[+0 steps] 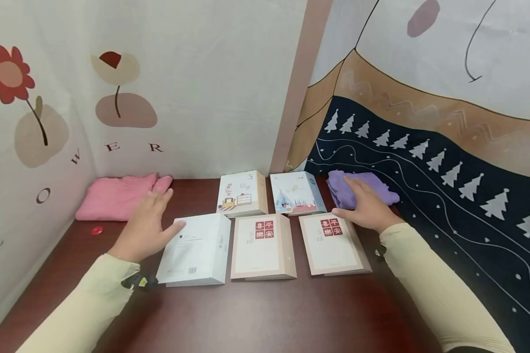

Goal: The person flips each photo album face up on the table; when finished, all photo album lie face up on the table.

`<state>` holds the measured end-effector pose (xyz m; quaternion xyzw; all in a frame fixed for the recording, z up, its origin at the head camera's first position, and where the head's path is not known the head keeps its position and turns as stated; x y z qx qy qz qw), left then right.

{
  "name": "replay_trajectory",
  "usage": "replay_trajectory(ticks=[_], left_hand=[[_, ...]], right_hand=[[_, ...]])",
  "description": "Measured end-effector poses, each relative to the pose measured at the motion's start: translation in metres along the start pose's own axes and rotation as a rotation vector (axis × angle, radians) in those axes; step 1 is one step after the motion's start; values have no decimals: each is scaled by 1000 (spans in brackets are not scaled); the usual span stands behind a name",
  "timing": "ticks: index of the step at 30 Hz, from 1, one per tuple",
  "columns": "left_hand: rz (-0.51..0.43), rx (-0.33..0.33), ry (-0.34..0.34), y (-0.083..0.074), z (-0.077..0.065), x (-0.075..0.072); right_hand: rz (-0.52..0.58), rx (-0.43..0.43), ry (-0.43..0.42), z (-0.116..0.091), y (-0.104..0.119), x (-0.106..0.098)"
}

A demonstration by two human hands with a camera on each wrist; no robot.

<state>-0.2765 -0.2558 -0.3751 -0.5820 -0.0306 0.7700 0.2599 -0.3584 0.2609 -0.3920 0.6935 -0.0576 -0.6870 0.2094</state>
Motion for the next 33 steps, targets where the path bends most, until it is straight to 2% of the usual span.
replay_trajectory(ticks=[7, 13, 19, 23, 30, 33], left_hand=[[-127, -49, 11, -8, 11, 26], [-246, -85, 43, -23, 32, 46], [-423, -157, 77, -48, 63, 68], [-535, -207, 107, -65, 82, 89], [-679, -193, 192, -101, 114, 131], [-710, -213, 239, -114, 128, 150]], right_hand=[[136, -16, 28, 12, 11, 9], [210, -8, 59, 24, 22, 18], [285, 36, 94, 41, 29, 28], [343, 65, 137, 54, 31, 39], [453, 43, 184, 74, 38, 50], [458, 79, 204, 79, 36, 55]])
Point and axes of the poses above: each hand's wrist, its own z-axis towards the middle knuckle, its own x-axis out of the palm, y = z × x, the point moved 9 cm from there along z, towards the middle knuckle, and after that the axes turned 2 degrees about x, right-handed, at the moved point
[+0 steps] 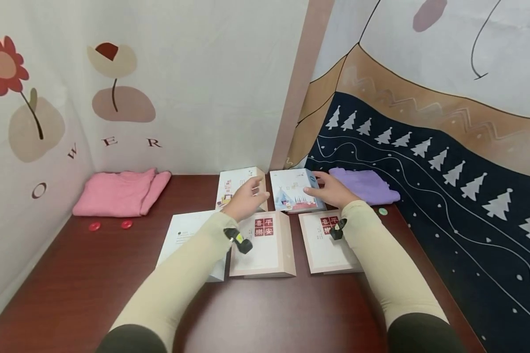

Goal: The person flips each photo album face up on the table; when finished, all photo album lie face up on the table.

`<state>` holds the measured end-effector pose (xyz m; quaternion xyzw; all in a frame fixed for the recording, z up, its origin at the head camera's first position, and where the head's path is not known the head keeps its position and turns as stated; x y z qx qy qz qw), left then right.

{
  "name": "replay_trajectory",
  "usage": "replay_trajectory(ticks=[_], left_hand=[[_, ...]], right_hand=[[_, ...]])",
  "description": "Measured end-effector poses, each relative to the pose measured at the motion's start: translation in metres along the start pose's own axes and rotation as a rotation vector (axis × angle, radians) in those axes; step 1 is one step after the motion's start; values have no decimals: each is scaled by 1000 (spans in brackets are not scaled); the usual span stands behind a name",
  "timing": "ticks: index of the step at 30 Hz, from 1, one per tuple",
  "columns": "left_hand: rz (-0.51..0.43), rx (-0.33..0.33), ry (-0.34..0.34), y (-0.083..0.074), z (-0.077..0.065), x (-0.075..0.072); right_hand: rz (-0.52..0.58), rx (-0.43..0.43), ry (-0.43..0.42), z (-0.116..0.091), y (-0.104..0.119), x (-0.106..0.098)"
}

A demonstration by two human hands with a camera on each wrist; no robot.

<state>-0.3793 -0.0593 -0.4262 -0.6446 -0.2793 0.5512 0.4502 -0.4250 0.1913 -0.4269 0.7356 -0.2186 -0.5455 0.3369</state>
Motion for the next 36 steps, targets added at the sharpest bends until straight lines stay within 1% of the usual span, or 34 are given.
replay_trajectory(ticks=[2, 4, 9, 12, 14, 17, 25, 27, 30, 31, 33, 36], left_hand=[[9, -23, 33, 0, 10, 13], [42, -28, 60, 0, 20, 23], [140, -30, 111, 1, 37, 40], [157, -59, 153, 4, 42, 48], [148, -88, 176, 8, 44, 53], [145, -118, 193, 13, 46, 57], [144, -129, 218, 15, 52, 65], [137, -128, 213, 13, 53, 65], [119, -136, 189, 11, 55, 64], [95, -149, 177, 11, 56, 64], [75, -163, 134, 11, 56, 61], [-5, -208, 68, 14, 57, 57]], right_hand=[[-7, 31, 6, 2, -3, 1], [-35, 53, 12, 4, -5, 4], [-122, 100, 36, 12, -11, 10], [-138, 125, 54, 15, -16, 12], [-134, 138, 62, 16, -19, 13], [-125, 144, 61, 17, -22, 12], [-120, 113, 47, 23, -22, 11], [-69, 131, 43, 24, -24, 12], [82, 195, 38, 24, -29, 13], [133, 218, 35, 24, -30, 14], [216, 256, 31, 23, -31, 14], [265, 283, 30, 23, -30, 14]])
Point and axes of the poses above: each hand's wrist, its own z-axis towards the middle knuckle, its own x-axis out of the palm, y = z × x, the point moved 9 cm from there along z, towards the middle knuckle, and after that the axes turned 2 degrees about x, right-handed, at the moved point
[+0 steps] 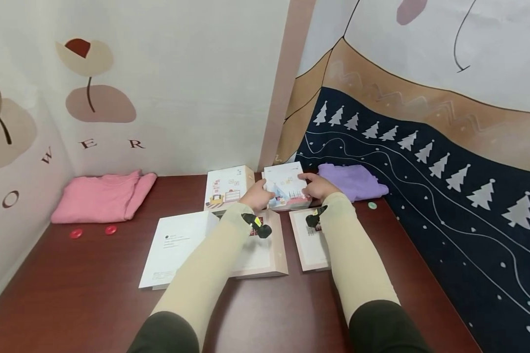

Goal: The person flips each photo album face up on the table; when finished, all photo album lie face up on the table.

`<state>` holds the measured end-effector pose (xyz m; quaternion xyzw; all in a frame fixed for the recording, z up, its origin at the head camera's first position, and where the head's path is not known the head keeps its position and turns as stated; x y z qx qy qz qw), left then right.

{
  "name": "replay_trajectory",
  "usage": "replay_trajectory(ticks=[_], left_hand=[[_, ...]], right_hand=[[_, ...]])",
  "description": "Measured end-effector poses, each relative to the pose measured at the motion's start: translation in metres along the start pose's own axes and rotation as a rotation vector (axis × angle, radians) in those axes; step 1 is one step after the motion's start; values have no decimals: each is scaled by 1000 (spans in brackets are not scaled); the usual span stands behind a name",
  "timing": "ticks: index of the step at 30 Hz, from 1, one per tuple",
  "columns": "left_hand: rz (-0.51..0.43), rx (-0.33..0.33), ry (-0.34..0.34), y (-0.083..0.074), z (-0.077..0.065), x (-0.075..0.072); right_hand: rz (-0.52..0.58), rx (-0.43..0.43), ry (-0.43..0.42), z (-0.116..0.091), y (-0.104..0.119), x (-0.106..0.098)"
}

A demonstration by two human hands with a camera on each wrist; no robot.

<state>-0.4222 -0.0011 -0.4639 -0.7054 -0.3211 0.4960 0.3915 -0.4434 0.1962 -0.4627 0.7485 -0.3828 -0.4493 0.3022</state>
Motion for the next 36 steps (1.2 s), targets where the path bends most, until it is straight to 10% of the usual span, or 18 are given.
replay_trajectory(ticks=[8, 22, 30, 36], left_hand=[[-116, -57, -40, 7, 3, -1], [-404, 73, -80, -12, -2, 9], [-288, 148, -94, -22, -14, 5], [-230, 249, -112, -38, -22, -2]], right_hand=[[17, 26, -40, -1, -2, -4], [128, 53, -26, 0, -5, -6], [13, -142, -140, -8, 19, -11], [142, -169, -27, -14, 32, 2]])
Point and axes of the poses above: each hand's wrist, its own z-axis towards the middle knuckle, its own x-axis out of the palm, y = z × x, the point moved 9 cm from there along z, towards the middle knuckle, and after that the axes turned 2 degrees about x, right-handed, at the moved point
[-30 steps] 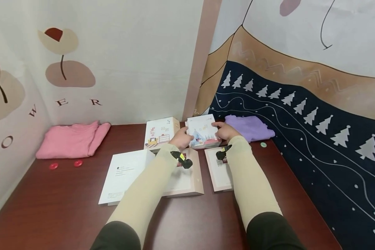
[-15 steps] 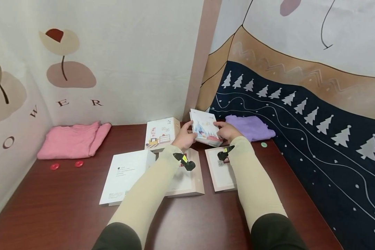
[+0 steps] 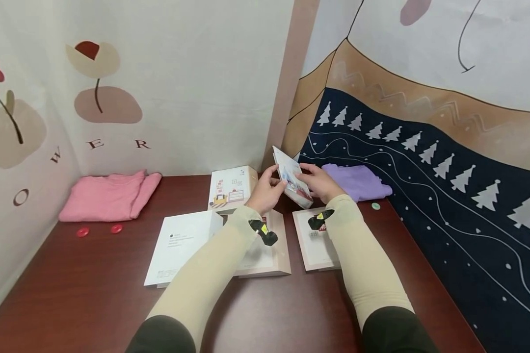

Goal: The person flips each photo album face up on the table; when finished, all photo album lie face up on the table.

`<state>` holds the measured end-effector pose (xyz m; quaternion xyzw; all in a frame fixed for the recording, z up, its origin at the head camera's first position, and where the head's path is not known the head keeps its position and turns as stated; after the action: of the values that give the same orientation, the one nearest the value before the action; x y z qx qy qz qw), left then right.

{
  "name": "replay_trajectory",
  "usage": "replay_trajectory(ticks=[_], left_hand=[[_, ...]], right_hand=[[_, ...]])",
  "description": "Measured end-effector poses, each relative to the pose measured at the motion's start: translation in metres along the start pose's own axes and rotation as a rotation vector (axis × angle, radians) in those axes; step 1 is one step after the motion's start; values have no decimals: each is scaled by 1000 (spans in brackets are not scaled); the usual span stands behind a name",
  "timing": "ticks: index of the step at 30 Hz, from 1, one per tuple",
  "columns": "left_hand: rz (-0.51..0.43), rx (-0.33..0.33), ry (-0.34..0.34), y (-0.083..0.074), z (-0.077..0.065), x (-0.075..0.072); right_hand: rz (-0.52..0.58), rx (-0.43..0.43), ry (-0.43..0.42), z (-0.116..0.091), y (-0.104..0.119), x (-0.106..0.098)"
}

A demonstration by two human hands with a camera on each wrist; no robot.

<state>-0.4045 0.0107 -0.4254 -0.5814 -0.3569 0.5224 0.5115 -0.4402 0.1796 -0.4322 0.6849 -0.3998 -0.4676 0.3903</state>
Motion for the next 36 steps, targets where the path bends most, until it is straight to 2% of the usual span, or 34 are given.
replay_trajectory(ticks=[6, 11, 17, 21, 24, 27, 30, 33, 36], left_hand=[[-79, 71, 27, -6, -1, 4], [-137, 103, 81, -4, -2, 7], [-102, 156, 173, -6, -3, 12], [-85, 154, 216, -6, -3, 15], [-39, 143, 260, -6, -4, 18], [25, 129, 309, -3, -5, 23], [68, 103, 342, 2, -5, 26], [109, 60, 338, 10, -3, 25], [168, 12, 306, 20, 0, 20]], right_hand=[[189, -6, 84, -8, 8, 11], [319, -59, 132, -14, 13, 16], [419, -156, 136, -19, 23, 14], [443, -199, 159, -20, 26, 14], [453, -214, 159, -20, 25, 11], [382, -211, 98, -17, 19, 4], [238, -190, 10, -12, 12, -5], [45, -155, -77, -10, 5, -13], [-134, -136, -140, -9, 0, -19]])
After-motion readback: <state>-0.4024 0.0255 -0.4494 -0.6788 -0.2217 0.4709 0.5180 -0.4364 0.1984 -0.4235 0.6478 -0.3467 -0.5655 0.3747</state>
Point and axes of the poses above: each hand's wrist, its own z-axis towards the middle knuckle, its own x-axis out of the palm, y = z × x, the point moved 9 cm from there along z, towards the middle knuckle, and after that the axes turned 2 degrees about x, right-handed, at the moved point
